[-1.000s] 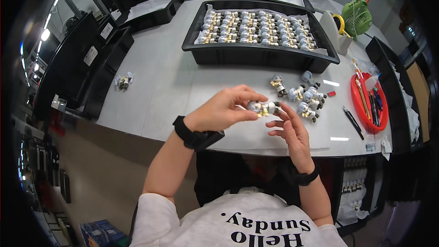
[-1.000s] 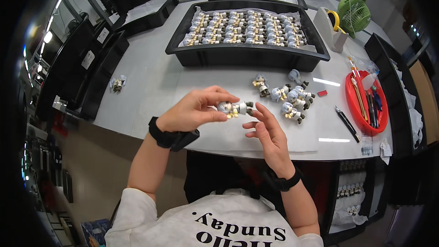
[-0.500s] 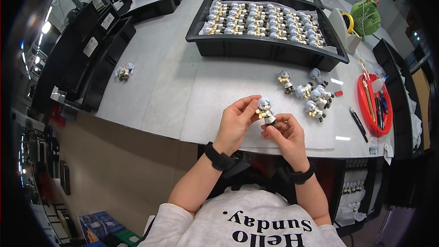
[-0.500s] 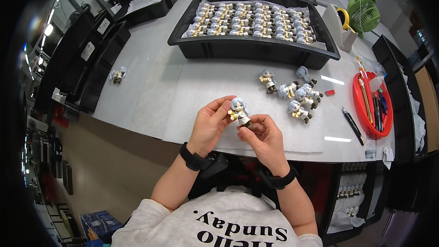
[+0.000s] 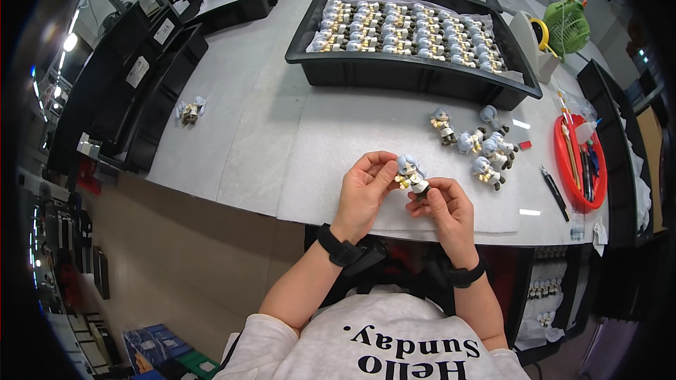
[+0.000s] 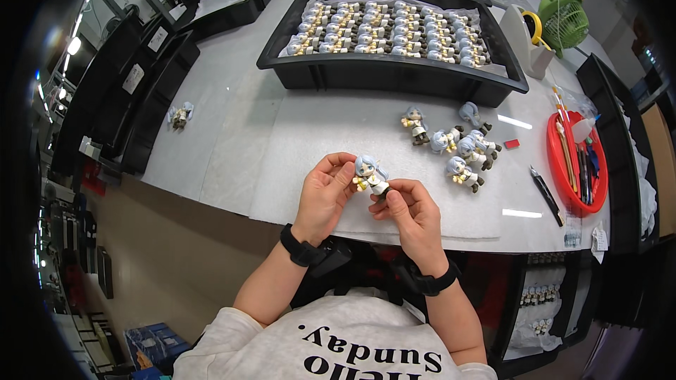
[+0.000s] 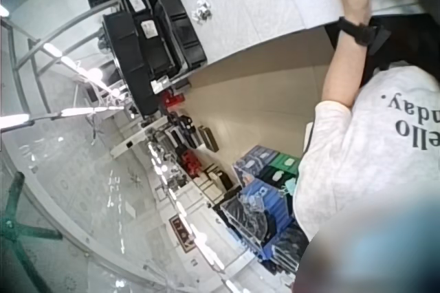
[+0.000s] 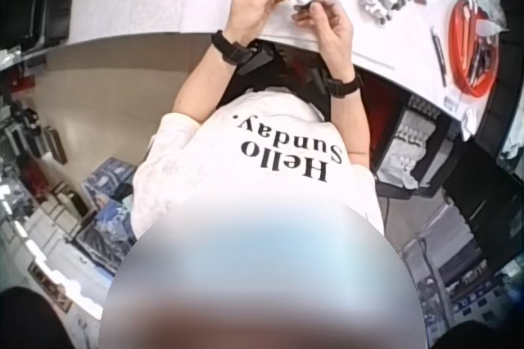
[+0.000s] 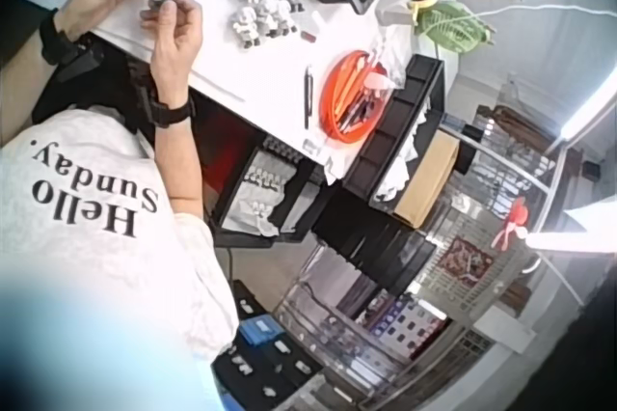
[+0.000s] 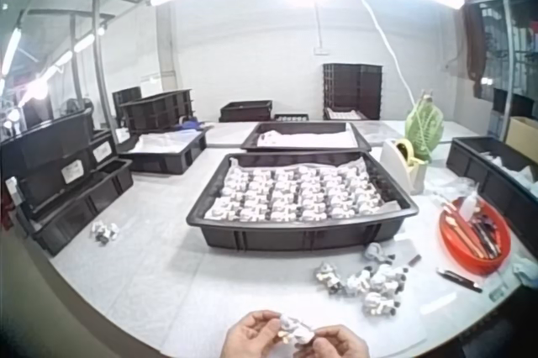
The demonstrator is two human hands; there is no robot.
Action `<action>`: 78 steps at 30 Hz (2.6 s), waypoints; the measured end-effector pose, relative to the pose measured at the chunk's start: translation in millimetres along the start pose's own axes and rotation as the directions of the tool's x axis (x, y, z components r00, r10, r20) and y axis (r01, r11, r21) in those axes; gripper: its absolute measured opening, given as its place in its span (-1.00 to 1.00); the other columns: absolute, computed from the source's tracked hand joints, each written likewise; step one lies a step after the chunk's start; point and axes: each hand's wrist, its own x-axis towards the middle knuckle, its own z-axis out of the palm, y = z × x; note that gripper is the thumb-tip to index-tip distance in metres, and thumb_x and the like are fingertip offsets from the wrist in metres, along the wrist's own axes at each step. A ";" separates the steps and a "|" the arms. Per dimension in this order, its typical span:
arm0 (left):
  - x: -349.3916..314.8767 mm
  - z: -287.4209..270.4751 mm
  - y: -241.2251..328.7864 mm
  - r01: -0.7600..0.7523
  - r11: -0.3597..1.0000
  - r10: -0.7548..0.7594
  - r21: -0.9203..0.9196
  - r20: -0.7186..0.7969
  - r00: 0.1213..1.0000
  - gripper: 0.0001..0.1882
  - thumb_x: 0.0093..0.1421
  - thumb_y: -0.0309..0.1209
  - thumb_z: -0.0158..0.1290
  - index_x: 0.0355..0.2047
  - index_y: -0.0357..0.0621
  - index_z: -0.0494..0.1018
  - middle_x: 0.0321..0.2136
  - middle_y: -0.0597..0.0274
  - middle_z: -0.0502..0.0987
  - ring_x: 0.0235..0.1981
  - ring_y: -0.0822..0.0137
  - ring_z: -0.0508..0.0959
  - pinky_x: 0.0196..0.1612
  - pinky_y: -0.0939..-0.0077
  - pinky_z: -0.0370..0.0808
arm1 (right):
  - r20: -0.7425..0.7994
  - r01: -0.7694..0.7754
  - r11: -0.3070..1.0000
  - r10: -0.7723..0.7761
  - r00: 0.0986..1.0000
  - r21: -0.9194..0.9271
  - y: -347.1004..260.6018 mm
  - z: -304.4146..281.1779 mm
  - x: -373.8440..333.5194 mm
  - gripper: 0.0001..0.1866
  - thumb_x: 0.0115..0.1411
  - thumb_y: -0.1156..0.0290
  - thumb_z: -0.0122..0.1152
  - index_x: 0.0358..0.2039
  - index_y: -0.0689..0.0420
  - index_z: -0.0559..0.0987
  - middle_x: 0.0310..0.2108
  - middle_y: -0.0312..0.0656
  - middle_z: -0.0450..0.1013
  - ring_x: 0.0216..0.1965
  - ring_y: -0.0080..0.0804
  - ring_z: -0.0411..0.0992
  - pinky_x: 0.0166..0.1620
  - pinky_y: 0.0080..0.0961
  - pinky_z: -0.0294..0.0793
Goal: Inspect and organize small astronaut figurines at a workstation.
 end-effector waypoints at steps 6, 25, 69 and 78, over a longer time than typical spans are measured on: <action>-0.9 0.0 -0.5 -0.024 1.000 0.024 -0.002 0.014 1.000 -0.81 0.17 -0.41 -0.04 -0.23 -0.22 0.33 -0.34 0.25 0.48 -0.32 0.49 0.46 -0.19 0.59 0.42 | 0.002 0.015 1.000 -0.015 1.000 -0.004 0.2 0.0 -1.2 -0.77 0.21 0.41 -0.07 -0.20 0.31 0.32 -0.35 -0.07 0.42 -0.37 -0.43 0.44 -0.31 -0.61 0.45; -2.9 -1.5 -2.2 -0.030 0.983 0.018 0.179 0.070 0.997 -0.67 0.19 -0.44 -0.10 -0.03 -0.28 0.29 -0.19 0.18 0.43 -0.21 0.43 0.44 -0.15 0.51 0.41 | -0.121 0.174 0.982 -0.183 0.976 -0.077 9.1 1.2 -3.1 -0.55 -0.12 0.74 0.20 -0.17 0.23 0.32 -0.23 -0.24 0.29 -0.24 -0.56 0.33 -0.21 -0.67 0.40; -12.3 -1.9 -7.8 -0.165 0.802 0.004 0.574 0.270 0.963 -0.77 0.13 -0.60 -0.09 -0.18 -0.39 0.35 -0.21 0.04 0.43 -0.23 0.30 0.44 -0.14 0.52 0.38 | -0.902 -0.947 -0.058 0.328 0.280 -0.316 47.9 -332.2 -440.6 -0.61 -0.41 0.68 0.29 -0.45 0.15 0.45 -0.41 -0.08 0.45 -0.28 -0.12 0.42 -0.28 -0.34 0.42; -4.0 -13.9 -1.5 -0.134 0.719 0.042 0.682 0.150 0.988 -0.72 0.03 -0.67 -0.09 -0.20 -0.33 0.39 -0.13 0.02 0.40 -0.11 0.27 0.40 -0.04 0.48 0.31 | -0.831 -0.879 0.054 0.302 0.467 -0.474 62.7 -346.6 -439.1 -0.84 -0.09 0.48 0.04 -0.43 0.16 0.50 -0.43 -0.03 0.46 -0.34 -0.08 0.42 -0.29 -0.32 0.39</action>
